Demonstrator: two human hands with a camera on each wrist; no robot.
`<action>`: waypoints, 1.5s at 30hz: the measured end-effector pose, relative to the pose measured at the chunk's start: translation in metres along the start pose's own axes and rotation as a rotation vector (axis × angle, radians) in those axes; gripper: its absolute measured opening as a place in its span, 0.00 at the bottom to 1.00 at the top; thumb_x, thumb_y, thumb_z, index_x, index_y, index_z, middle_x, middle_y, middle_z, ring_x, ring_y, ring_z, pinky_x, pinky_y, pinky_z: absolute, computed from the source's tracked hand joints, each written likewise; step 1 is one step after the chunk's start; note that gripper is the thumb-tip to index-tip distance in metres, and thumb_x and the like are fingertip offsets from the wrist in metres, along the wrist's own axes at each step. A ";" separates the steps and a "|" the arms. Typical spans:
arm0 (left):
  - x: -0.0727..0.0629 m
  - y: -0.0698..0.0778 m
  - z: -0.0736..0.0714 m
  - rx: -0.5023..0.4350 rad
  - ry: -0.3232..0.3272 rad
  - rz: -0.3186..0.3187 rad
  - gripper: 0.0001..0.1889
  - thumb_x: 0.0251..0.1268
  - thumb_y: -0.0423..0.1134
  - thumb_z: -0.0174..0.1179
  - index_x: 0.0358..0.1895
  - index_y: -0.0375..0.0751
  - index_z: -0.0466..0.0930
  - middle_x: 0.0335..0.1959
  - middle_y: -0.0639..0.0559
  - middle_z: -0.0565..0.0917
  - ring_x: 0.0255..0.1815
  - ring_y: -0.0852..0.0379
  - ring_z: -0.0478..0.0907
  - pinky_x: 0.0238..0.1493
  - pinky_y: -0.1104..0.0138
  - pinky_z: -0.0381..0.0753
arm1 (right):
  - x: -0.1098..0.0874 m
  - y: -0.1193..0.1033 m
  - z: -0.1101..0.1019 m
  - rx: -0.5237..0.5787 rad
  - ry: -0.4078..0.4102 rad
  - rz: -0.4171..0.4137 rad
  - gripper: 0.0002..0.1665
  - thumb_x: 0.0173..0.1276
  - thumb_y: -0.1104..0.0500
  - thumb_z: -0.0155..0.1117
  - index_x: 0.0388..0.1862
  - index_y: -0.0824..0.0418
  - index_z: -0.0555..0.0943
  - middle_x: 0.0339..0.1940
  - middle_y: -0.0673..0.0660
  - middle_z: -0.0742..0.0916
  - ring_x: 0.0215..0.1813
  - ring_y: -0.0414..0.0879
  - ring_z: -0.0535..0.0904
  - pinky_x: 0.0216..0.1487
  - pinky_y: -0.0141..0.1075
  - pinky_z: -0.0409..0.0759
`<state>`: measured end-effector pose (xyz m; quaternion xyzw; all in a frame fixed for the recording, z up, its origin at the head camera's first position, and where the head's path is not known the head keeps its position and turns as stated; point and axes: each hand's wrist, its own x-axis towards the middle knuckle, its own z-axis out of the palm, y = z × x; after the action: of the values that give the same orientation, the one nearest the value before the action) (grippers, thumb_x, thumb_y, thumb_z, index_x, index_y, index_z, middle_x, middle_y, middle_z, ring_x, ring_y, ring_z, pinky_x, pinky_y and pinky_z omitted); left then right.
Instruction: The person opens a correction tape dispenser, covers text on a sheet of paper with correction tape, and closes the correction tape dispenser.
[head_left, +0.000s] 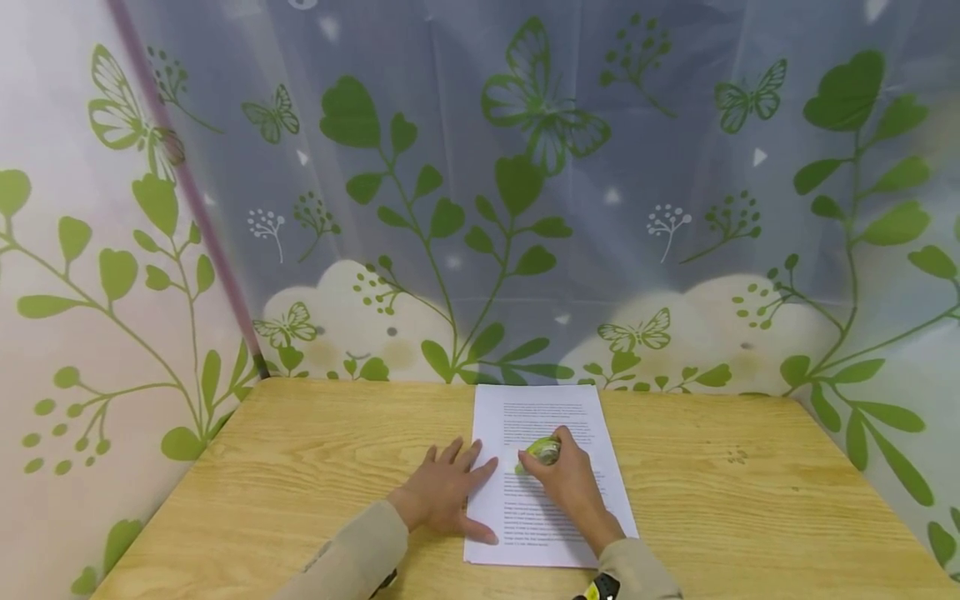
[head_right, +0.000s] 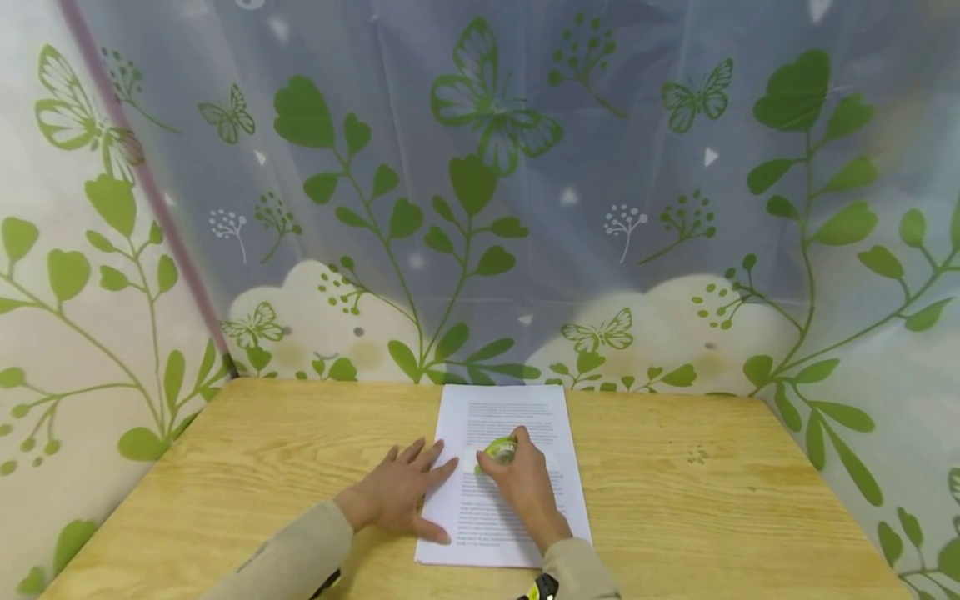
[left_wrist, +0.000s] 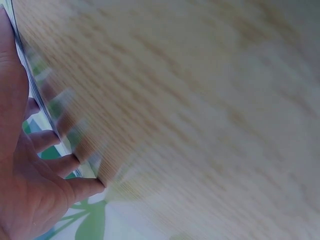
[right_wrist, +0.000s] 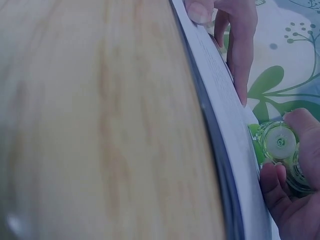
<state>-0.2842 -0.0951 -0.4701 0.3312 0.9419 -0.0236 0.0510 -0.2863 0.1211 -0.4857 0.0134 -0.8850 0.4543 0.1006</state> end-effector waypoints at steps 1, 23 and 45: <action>0.000 0.000 0.000 -0.004 0.004 0.003 0.56 0.42 0.83 0.46 0.75 0.54 0.54 0.74 0.41 0.55 0.71 0.34 0.52 0.61 0.38 0.58 | 0.000 0.000 -0.001 -0.002 0.000 0.002 0.25 0.58 0.50 0.72 0.39 0.61 0.67 0.26 0.52 0.80 0.26 0.42 0.75 0.29 0.36 0.74; -0.004 0.003 -0.003 -0.024 0.013 0.009 0.56 0.43 0.82 0.47 0.75 0.52 0.56 0.74 0.40 0.56 0.71 0.33 0.53 0.61 0.37 0.58 | 0.000 0.010 -0.015 -0.022 0.009 0.006 0.25 0.58 0.50 0.73 0.36 0.60 0.66 0.25 0.52 0.80 0.26 0.43 0.74 0.28 0.35 0.73; -0.003 0.002 -0.003 -0.005 0.027 0.018 0.55 0.44 0.82 0.47 0.75 0.52 0.56 0.73 0.40 0.57 0.70 0.33 0.54 0.60 0.37 0.59 | 0.001 0.018 -0.027 -0.009 -0.003 0.027 0.24 0.59 0.51 0.72 0.36 0.61 0.66 0.26 0.53 0.80 0.26 0.43 0.74 0.28 0.35 0.73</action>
<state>-0.2804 -0.0950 -0.4673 0.3398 0.9395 -0.0163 0.0394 -0.2852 0.1536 -0.4845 0.0015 -0.8874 0.4515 0.0933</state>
